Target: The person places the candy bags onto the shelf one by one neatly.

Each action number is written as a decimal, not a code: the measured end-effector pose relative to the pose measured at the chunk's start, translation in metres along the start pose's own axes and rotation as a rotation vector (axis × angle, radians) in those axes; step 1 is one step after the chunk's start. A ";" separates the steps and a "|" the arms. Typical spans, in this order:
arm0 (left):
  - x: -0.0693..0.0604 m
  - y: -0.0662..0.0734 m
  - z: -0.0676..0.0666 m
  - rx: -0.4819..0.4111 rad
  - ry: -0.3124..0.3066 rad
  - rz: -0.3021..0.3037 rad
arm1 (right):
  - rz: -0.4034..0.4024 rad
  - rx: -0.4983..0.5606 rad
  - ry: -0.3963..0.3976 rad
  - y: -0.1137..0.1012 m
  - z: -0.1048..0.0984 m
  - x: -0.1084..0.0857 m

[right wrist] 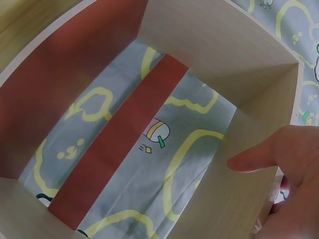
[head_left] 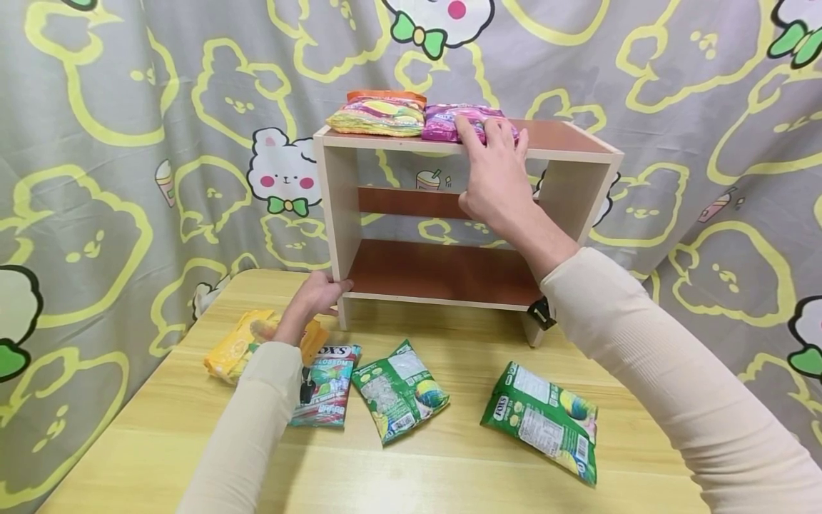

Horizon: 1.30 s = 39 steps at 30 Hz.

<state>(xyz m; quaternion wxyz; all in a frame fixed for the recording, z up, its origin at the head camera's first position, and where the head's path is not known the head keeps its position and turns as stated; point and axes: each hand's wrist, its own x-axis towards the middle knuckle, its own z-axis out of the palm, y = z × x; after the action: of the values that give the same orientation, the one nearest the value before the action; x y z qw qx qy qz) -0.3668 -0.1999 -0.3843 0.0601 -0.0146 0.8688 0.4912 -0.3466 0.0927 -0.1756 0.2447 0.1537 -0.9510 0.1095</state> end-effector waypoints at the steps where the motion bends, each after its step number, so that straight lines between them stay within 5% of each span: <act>1: 0.000 0.000 0.000 0.001 0.001 0.001 | -0.001 0.001 0.003 0.000 0.000 0.000; 25: 0.002 0.000 0.001 0.006 -0.001 0.002 | -0.021 0.090 0.041 0.006 -0.005 -0.003; 39: 0.001 -0.003 0.001 0.011 -0.009 0.005 | -0.173 0.110 0.171 0.014 -0.016 -0.051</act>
<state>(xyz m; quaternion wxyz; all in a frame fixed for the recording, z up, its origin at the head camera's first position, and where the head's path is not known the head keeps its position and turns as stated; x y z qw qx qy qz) -0.3673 -0.2007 -0.3868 0.0628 -0.0099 0.8713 0.4866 -0.3024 0.1228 -0.1887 0.3248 0.2386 -0.9024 0.1525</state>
